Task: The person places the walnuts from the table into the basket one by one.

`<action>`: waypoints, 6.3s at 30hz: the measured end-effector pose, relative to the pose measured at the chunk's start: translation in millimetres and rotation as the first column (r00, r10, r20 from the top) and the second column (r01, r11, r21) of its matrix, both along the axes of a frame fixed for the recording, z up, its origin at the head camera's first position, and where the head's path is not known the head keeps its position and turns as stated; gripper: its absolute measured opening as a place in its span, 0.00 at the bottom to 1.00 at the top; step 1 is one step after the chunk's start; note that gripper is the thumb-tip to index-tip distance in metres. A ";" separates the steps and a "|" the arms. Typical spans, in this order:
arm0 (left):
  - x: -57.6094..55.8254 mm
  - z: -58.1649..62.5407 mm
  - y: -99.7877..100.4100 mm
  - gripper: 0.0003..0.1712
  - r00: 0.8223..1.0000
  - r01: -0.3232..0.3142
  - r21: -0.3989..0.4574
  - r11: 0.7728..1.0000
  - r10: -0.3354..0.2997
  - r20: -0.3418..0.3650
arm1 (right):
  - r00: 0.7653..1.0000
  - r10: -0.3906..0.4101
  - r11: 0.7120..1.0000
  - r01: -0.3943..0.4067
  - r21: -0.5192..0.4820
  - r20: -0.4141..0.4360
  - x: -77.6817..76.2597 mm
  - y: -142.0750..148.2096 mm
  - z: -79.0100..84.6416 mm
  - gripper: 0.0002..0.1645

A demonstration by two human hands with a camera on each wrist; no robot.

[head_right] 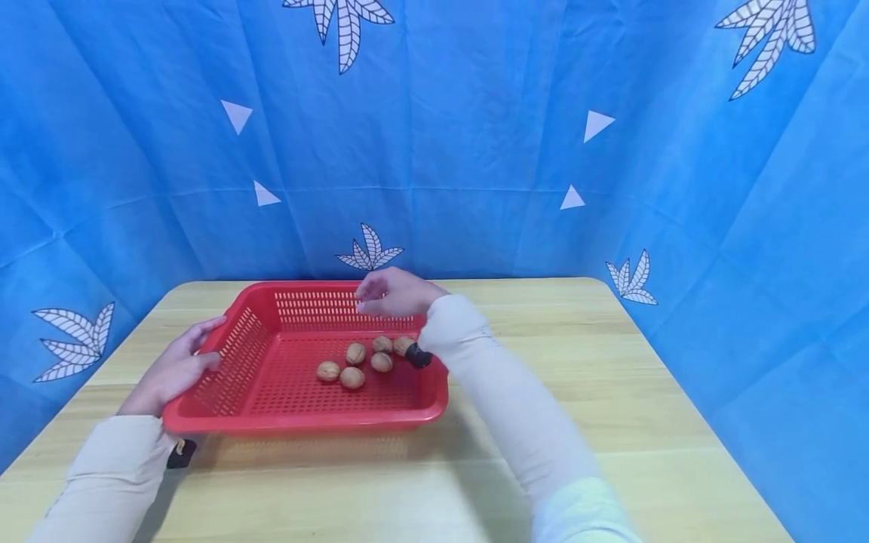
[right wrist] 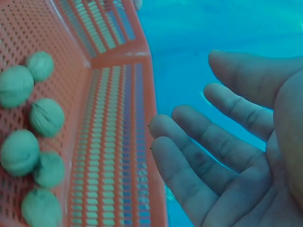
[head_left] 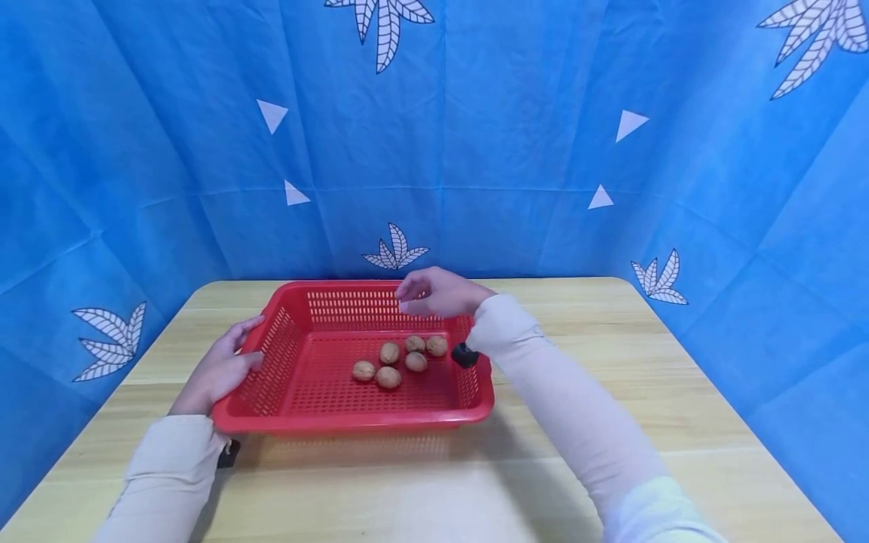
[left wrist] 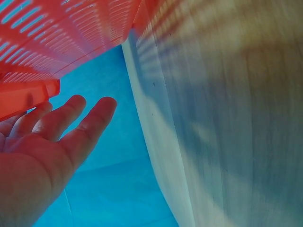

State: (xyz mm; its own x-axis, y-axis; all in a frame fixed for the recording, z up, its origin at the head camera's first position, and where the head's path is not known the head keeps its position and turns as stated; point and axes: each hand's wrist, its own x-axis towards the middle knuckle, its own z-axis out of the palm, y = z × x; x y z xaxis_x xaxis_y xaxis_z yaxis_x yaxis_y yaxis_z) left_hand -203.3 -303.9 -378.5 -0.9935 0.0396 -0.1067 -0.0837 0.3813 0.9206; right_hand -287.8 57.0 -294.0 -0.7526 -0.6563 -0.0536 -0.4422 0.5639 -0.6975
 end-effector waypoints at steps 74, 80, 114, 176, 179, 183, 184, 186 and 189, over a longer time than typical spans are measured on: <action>-0.9 4.8 5.9 0.49 0.999 -0.031 0.039 0.999 0.030 0.041 | 0.947 -0.253 0.960 0.272 -0.072 0.198 -5.9 170.7 -96.8 0.21; -7.9 4.2 10.9 0.48 1.000 -0.014 0.024 1.000 0.013 0.019 | 0.939 -0.253 0.943 0.293 -0.158 0.232 -4.8 173.3 -80.1 0.23; 1.7 7.7 1.0 0.47 1.000 -0.016 -0.032 0.999 0.016 0.020 | 0.961 -0.222 0.942 0.254 -0.219 0.163 -12.2 86.5 -15.8 0.20; 1.0 5.6 1.2 0.46 1.000 -0.006 -0.036 0.999 0.005 -0.026 | 0.953 -0.280 0.960 0.275 0.057 0.118 -7.1 -82.7 -67.8 0.11; 0.6 5.6 1.7 0.46 1.000 -0.006 -0.031 0.999 0.005 -0.019 | 0.956 -0.276 0.960 0.269 0.082 0.101 -9.4 -85.4 -69.4 0.12; 1.0 6.0 1.8 0.48 1.000 -0.016 -0.018 1.000 0.016 0.001 | 0.964 -0.256 0.965 0.249 0.084 0.075 -11.4 -85.1 -69.6 0.10; 0.9 6.0 1.7 0.48 1.000 -0.017 -0.018 1.000 0.017 0.003 | 0.964 -0.254 0.965 0.248 0.079 0.075 -11.7 -84.6 -69.4 0.09; 0.6 6.0 1.7 0.47 1.000 -0.016 -0.025 1.000 0.016 -0.004 | 0.964 -0.254 0.966 0.250 0.061 0.074 -12.1 -83.3 -68.6 0.08; 0.0 6.2 2.1 0.46 1.000 -0.011 -0.033 0.999 0.010 -0.015 | 0.961 -0.259 0.966 0.257 0.029 0.102 -14.0 -80.5 -67.8 0.07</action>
State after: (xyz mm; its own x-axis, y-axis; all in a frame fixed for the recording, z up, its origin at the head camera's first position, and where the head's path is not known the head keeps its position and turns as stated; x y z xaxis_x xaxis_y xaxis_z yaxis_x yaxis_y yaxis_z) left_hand -203.4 -301.7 -372.4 -0.9953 0.0259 -0.0931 -0.0743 0.4112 0.9085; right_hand -301.8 -23.5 -361.7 -0.8861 -0.4391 -0.1485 -0.2060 0.6601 -0.7224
